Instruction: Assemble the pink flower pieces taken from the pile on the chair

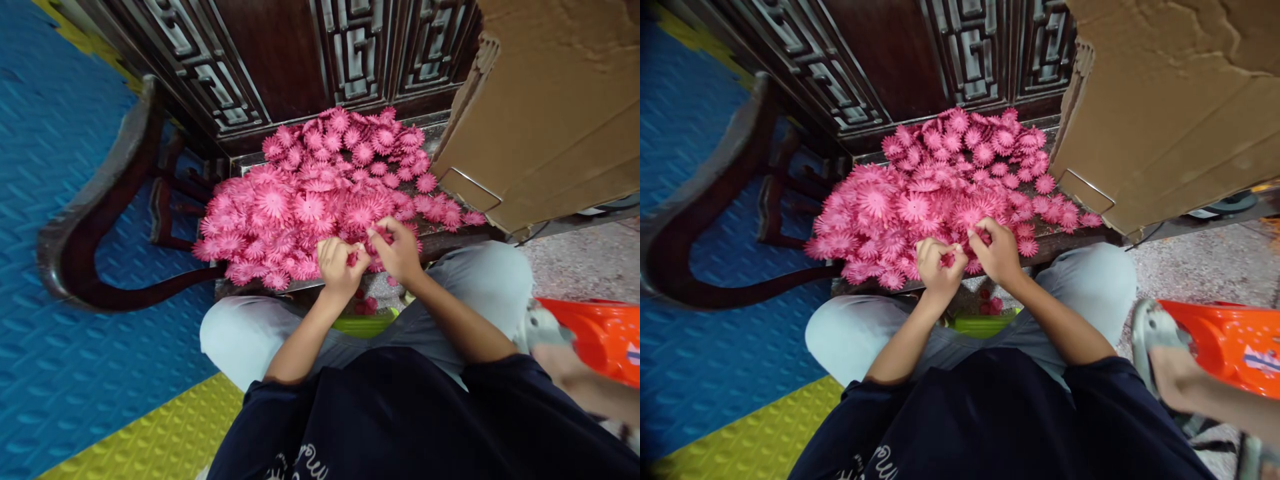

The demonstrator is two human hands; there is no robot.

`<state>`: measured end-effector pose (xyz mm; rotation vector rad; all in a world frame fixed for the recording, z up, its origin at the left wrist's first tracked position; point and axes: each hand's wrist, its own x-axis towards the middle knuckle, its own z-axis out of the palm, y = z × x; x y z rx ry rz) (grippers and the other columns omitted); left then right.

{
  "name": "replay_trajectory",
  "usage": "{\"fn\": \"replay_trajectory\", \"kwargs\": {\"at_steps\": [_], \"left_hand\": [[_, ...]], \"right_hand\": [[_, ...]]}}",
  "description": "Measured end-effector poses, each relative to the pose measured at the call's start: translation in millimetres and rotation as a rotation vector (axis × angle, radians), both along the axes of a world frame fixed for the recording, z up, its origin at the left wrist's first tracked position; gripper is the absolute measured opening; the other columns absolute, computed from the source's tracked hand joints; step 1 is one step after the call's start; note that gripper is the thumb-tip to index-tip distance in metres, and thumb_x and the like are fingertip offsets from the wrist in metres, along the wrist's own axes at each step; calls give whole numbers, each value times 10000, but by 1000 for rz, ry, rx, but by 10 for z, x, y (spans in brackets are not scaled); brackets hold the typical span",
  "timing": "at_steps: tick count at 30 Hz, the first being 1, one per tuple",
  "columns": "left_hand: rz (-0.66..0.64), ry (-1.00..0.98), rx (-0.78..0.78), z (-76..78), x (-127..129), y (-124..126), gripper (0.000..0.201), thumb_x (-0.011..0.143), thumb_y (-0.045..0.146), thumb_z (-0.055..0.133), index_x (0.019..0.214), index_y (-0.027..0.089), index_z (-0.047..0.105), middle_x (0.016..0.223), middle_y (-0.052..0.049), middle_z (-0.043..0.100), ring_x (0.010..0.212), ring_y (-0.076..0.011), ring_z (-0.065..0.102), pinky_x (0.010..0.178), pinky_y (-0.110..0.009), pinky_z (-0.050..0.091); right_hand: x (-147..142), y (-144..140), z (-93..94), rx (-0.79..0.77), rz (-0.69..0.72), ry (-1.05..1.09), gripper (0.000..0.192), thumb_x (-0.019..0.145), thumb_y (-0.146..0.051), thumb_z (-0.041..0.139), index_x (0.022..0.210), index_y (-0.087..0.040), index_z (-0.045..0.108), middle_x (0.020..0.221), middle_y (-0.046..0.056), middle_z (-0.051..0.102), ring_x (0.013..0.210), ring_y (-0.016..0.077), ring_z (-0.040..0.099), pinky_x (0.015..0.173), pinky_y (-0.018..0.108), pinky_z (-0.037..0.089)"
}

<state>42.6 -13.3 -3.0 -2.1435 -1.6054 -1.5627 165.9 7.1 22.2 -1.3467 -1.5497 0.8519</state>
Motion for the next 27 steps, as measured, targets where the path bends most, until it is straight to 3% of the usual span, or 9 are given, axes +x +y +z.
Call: {"fn": "replay_trajectory", "kwargs": {"at_steps": [3,8,11,19,27], "left_hand": [[-18,-140,-40,-17,27,0,126,807,204,531,690,205,486,614,27,508,608,-124,471,620,-275,340],[-27,-385,-324,27,-9,58,123,842,270,525,744,197,523,697,12,529,682,-117,501,660,-251,387],[-78,-429,-416,43,-40,88,115,854,289,511,787,198,526,744,3,550,721,-118,519,686,-247,403],[-104,-348,-430,87,-86,96,95,854,275,504,815,198,543,797,-10,585,781,-135,537,737,-267,409],[-100,-250,-464,161,-133,106,136,788,331,616,755,200,618,751,5,627,734,-138,558,725,-284,404]], "right_hand": [[39,97,-58,-115,58,202,219,767,-318,560,618,-191,463,565,-43,411,560,106,400,573,243,323],[68,148,-114,-222,106,382,225,730,-378,611,659,-187,517,633,-33,466,610,107,431,611,237,368],[67,132,-104,-203,107,334,229,732,-393,603,668,-187,527,654,-25,487,641,119,455,640,248,381],[64,73,-30,-85,122,32,160,775,-294,544,665,-180,521,608,-26,475,604,122,446,609,248,363],[59,36,-103,146,59,-206,103,790,-276,571,773,-182,609,689,5,634,646,146,561,659,269,387]]}}
